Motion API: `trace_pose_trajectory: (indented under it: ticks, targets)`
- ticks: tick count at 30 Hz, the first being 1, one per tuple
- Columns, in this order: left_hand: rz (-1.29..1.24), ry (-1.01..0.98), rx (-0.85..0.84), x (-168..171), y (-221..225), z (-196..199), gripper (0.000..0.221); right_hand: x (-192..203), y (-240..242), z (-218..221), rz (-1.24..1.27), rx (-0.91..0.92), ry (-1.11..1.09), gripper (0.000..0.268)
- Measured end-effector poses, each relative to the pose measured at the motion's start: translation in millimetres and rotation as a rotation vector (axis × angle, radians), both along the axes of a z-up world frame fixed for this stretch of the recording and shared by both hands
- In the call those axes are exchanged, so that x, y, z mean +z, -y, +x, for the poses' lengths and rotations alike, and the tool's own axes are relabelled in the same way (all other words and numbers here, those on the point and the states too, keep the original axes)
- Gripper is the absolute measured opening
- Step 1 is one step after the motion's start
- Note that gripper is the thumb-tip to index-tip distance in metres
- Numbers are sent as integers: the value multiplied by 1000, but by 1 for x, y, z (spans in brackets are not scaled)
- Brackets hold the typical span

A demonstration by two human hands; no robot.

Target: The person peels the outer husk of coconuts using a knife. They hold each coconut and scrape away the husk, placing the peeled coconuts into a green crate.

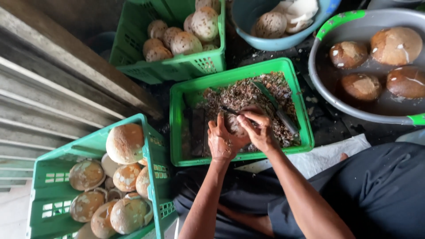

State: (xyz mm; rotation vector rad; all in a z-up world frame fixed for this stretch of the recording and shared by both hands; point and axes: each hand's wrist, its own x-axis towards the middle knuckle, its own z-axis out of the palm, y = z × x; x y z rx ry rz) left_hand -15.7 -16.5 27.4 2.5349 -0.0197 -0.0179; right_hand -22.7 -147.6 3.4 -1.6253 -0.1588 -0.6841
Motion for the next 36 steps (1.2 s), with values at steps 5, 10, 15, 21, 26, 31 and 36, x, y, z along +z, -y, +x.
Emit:
trace_pose_trajectory:
  ticks: [5,10,15,21,26,31,36]
  targets:
    - [-108,-67,4,-10,-20,6,109,-47,18,6,127,-102,-129,16]
    - [-96,-76,-107,-4,-34,6,105,-52,30,-6,317,-188,-491,20]
    - [-84,101,-161,-20,-12,18,116,-16,6,-8,-341,-56,90,9]
    - [-178,119,-158,-14,-19,14,109,-17,11,24,-268,110,61,14]
    - [-211,193,-146,-15,-18,10,102,-34,22,20,-280,60,-30,13]
    - [-200,134,-119,-24,-22,11,91,-15,17,12,-239,115,-60,14]
    - [-271,151,-208,7,-22,10,101,-10,17,28,-117,287,-242,14]
